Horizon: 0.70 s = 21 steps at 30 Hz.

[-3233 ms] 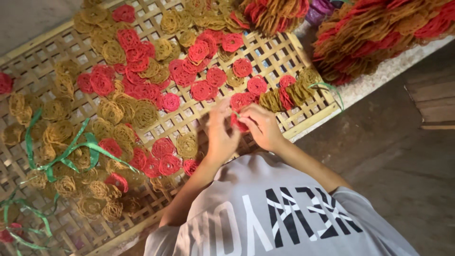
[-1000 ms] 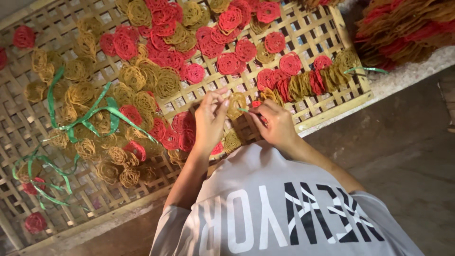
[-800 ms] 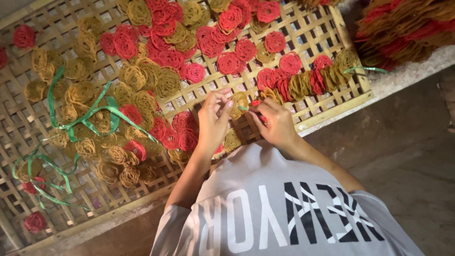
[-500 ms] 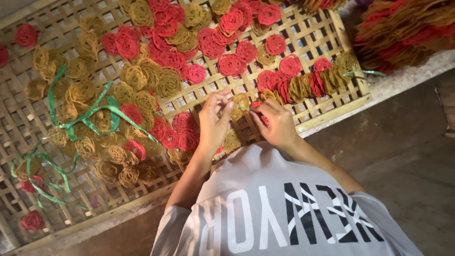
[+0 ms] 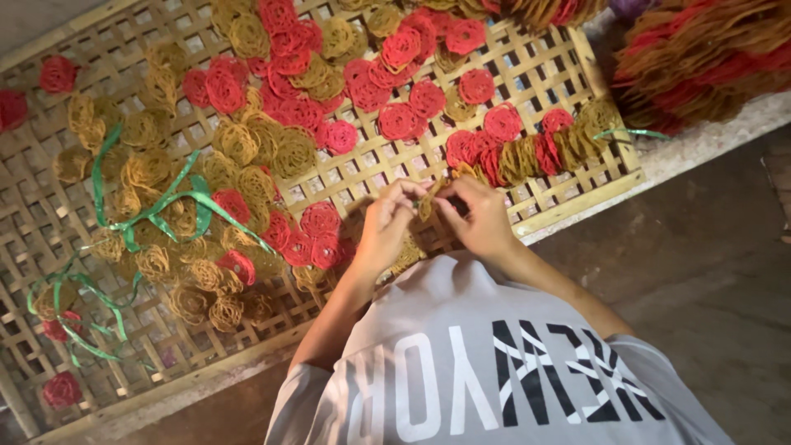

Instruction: The person threads red and brown coiled paper flowers onto a green ribbon using both hands. They pick up individual flowers from a bamboo tray and slide them onto the ribbon, alternating colors to form a decorative garland.

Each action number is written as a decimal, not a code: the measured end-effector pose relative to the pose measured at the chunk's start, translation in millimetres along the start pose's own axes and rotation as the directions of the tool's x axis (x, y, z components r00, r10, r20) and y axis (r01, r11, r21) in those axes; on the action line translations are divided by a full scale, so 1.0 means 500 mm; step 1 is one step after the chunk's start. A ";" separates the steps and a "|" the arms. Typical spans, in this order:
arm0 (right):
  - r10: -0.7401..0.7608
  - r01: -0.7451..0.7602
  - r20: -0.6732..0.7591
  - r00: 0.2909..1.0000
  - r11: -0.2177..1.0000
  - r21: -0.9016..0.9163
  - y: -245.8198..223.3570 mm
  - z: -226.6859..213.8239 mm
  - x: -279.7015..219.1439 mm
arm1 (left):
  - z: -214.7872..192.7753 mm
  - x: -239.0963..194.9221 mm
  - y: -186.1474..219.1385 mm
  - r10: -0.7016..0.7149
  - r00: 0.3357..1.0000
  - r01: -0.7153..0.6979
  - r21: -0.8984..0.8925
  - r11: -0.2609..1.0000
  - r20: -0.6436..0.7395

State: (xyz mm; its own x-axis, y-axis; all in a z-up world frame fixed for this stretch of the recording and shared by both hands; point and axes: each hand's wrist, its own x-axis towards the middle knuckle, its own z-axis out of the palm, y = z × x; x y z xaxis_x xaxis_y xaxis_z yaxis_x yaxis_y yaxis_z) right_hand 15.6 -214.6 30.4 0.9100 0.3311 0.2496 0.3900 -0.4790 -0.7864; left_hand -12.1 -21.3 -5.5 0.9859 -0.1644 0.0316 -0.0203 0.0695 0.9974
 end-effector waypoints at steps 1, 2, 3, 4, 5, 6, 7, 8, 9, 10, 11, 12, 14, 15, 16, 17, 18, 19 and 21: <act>0.024 -0.024 0.002 1.000 0.999 0.022 0.004 -0.001 -0.001 | 0.004 0.000 0.006 -0.006 1.000 0.006 0.016 1.000 -0.028; 0.048 -0.048 0.005 0.999 0.998 0.044 0.007 -0.001 -0.002 | 0.014 0.001 0.013 -0.011 0.998 0.013 0.032 0.999 -0.057; 0.026 -0.025 -0.007 1.000 0.998 0.053 0.009 0.000 -0.004 | 0.022 0.000 0.023 -0.017 0.996 0.021 0.046 0.999 -0.086; 0.003 -0.002 -0.020 1.000 0.998 0.062 0.011 0.001 -0.005 | 0.025 -0.002 0.036 0.045 0.992 -0.025 0.171 0.985 -0.120; -0.021 0.024 -0.034 0.999 0.997 0.071 0.012 0.003 -0.003 | 0.028 -0.002 0.050 0.113 0.983 -0.066 0.295 0.953 -0.146; 0.016 -0.015 -0.016 1.000 0.998 0.065 0.013 0.004 0.002 | 0.030 0.000 0.065 0.182 0.970 -0.100 0.416 0.904 -0.164; 0.059 -0.059 0.005 0.998 0.997 0.058 0.012 0.002 0.004 | 0.032 0.002 0.081 0.110 0.979 -0.032 0.406 0.913 -0.170; 0.102 -0.103 0.025 0.995 0.993 0.050 0.010 -0.002 0.006 | 0.033 0.005 0.096 0.038 0.984 0.036 0.396 0.917 -0.176; 0.065 -0.065 -0.001 0.998 0.998 0.024 0.007 -0.008 0.011 | 0.032 0.008 0.112 -0.036 0.983 0.105 0.386 0.916 -0.182; 0.027 -0.027 -0.025 0.999 1.000 -0.002 0.005 -0.017 0.019 | 0.029 0.009 0.129 0.091 0.982 -0.010 0.438 0.899 -0.165; -0.012 0.011 -0.048 0.999 1.000 -0.029 0.002 -0.027 0.026 | 0.023 0.013 0.145 0.217 0.966 -0.124 0.486 0.865 -0.139; -0.041 0.037 -0.064 0.997 0.997 -0.069 -0.001 -0.041 0.029 | 0.018 0.016 0.158 0.338 0.935 -0.234 0.530 0.815 -0.106; -0.103 0.089 -0.088 0.991 0.985 -0.149 -0.003 -0.066 0.034 | 0.008 0.021 0.175 0.344 0.936 -0.268 0.495 0.827 -0.068; -0.157 0.152 -0.030 0.987 0.981 -0.124 -0.002 -0.068 0.036 | 0.007 0.023 0.175 0.349 0.936 -0.283 0.477 0.832 -0.054; -0.212 0.214 0.027 0.977 0.972 -0.094 -0.001 -0.064 0.035 | 0.009 0.023 0.170 0.340 0.939 -0.285 0.456 0.843 -0.041; -0.278 0.283 0.084 0.957 0.958 -0.056 0.003 -0.057 0.040 | 0.009 0.029 0.162 0.338 0.941 -0.289 0.442 0.849 -0.034; -0.203 0.204 0.154 0.967 0.979 0.009 0.006 -0.045 0.041 | 0.005 0.032 0.151 0.335 0.942 -0.292 0.428 0.855 -0.028; -0.140 0.126 0.237 0.961 0.989 0.075 0.012 -0.026 0.041 | -0.008 0.034 0.136 0.350 0.937 -0.300 0.473 0.829 -0.018; -0.048 0.001 0.302 0.952 0.988 0.152 0.029 -0.011 0.032 | -0.048 0.047 0.099 0.374 0.927 -0.309 0.557 0.771 -0.003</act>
State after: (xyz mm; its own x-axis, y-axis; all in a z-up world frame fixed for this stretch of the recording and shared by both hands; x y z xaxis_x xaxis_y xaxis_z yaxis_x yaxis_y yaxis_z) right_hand 36.7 -220.9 26.0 0.8053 0.5835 0.1048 0.3653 -0.3492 -0.8629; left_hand 14.2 1.9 43.0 0.9071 -0.1237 0.4022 -0.4131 -0.4438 0.7952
